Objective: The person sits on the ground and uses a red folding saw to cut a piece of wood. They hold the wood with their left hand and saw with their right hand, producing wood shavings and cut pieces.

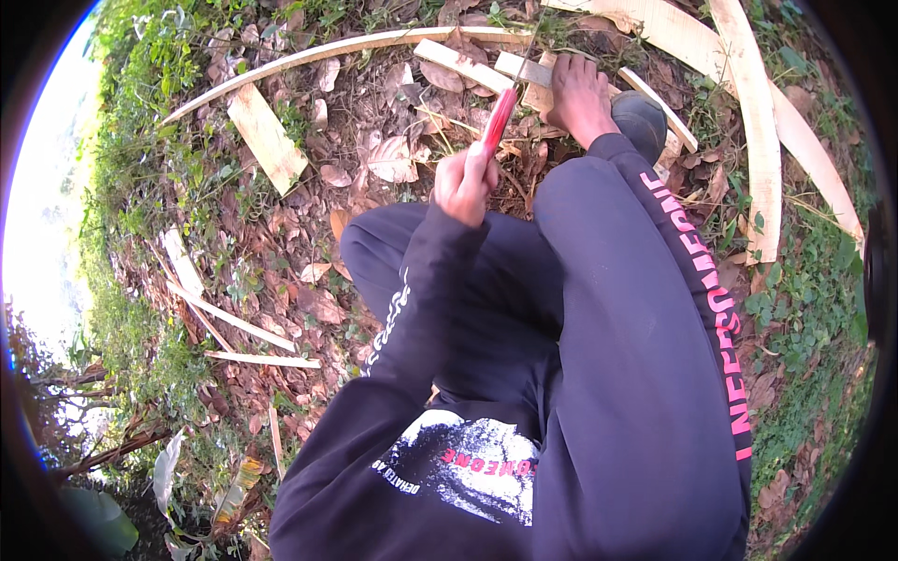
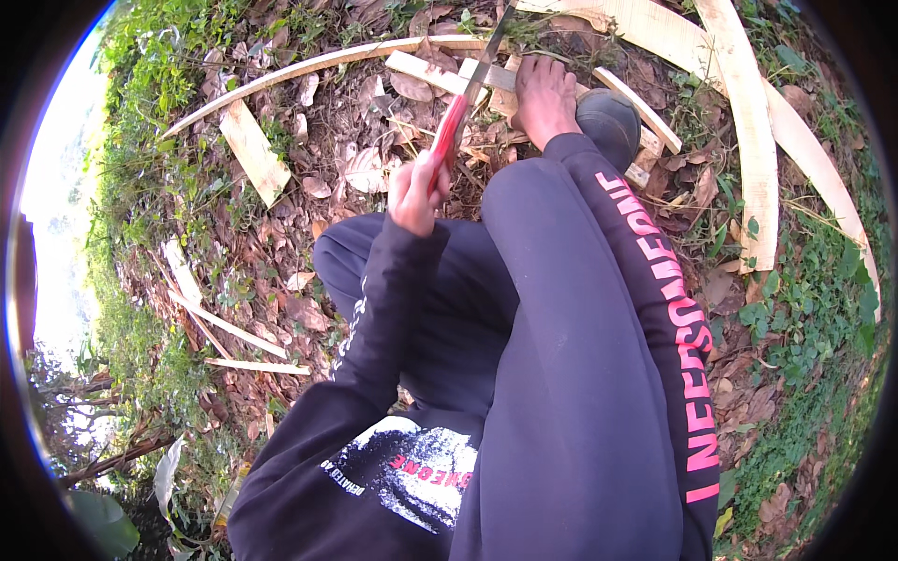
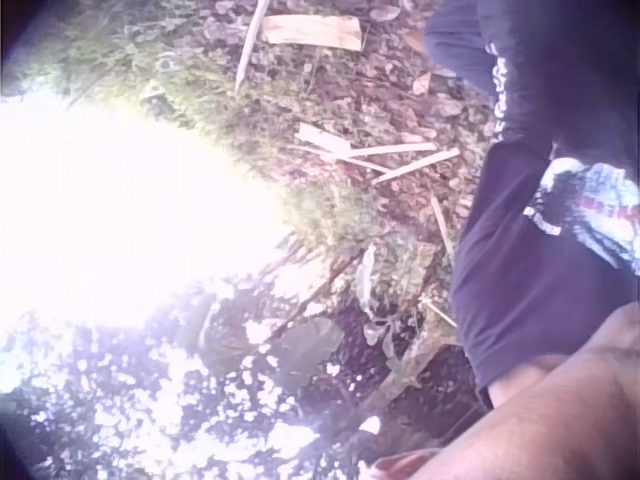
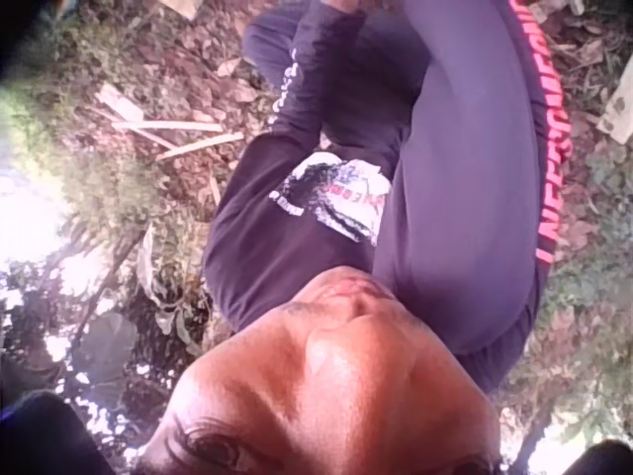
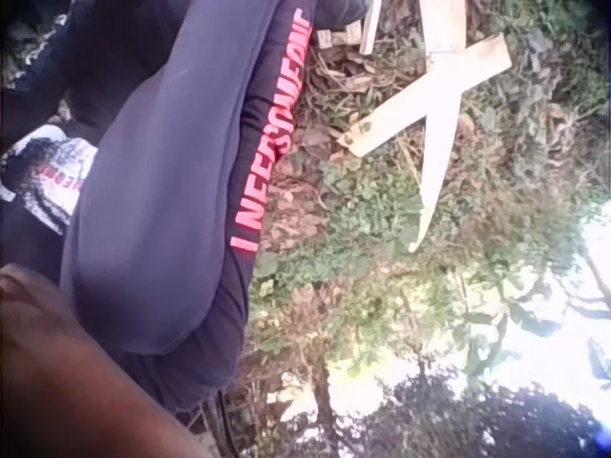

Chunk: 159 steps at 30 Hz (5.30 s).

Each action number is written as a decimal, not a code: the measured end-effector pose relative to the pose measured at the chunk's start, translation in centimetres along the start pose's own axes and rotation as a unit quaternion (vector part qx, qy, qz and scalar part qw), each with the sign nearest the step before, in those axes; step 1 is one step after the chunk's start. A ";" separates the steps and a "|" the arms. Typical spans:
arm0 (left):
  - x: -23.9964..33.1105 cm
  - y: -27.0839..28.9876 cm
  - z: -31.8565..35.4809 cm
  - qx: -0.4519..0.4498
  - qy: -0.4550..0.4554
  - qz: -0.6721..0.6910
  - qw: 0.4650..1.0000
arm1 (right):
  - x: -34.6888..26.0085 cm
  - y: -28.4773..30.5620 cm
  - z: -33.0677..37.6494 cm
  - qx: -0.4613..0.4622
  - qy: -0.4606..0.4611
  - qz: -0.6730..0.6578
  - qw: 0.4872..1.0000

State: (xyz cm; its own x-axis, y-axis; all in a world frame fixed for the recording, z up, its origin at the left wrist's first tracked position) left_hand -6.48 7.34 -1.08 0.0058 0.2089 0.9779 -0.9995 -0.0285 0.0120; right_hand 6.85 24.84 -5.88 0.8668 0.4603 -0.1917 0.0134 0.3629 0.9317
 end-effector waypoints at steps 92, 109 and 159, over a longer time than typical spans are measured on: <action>0.2 0.1 12.5 0.004 0.166 0.086 0.982 | 0.7 -2.8 0.4 -0.019 -0.005 -0.018 1.000; 1.3 -0.2 9.5 0.029 0.166 -0.023 0.985 | 0.1 -1.4 1.1 -0.047 -0.038 -0.021 0.998; 0.2 0.9 9.3 0.053 0.183 -0.022 0.981 | -0.2 -1.7 -0.1 -0.069 -0.037 -0.050 0.996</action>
State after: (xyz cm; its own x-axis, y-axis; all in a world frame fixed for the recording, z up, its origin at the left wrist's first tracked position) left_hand -7.09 -1.70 1.11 0.0172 0.5486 0.8359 -0.9896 -0.1099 0.0926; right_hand 6.63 24.18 -7.42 0.8989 0.3579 -0.2528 0.0366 0.5137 0.8572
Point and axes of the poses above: each hand's wrist, its own z-axis away from the middle knuckle, its own y-axis out of the back of the hand, x = y × z, the point moved 6 cm from there along -z, towards the middle knuckle, and after that the axes turned 13 degrees about -x, right-handed, at the moved point
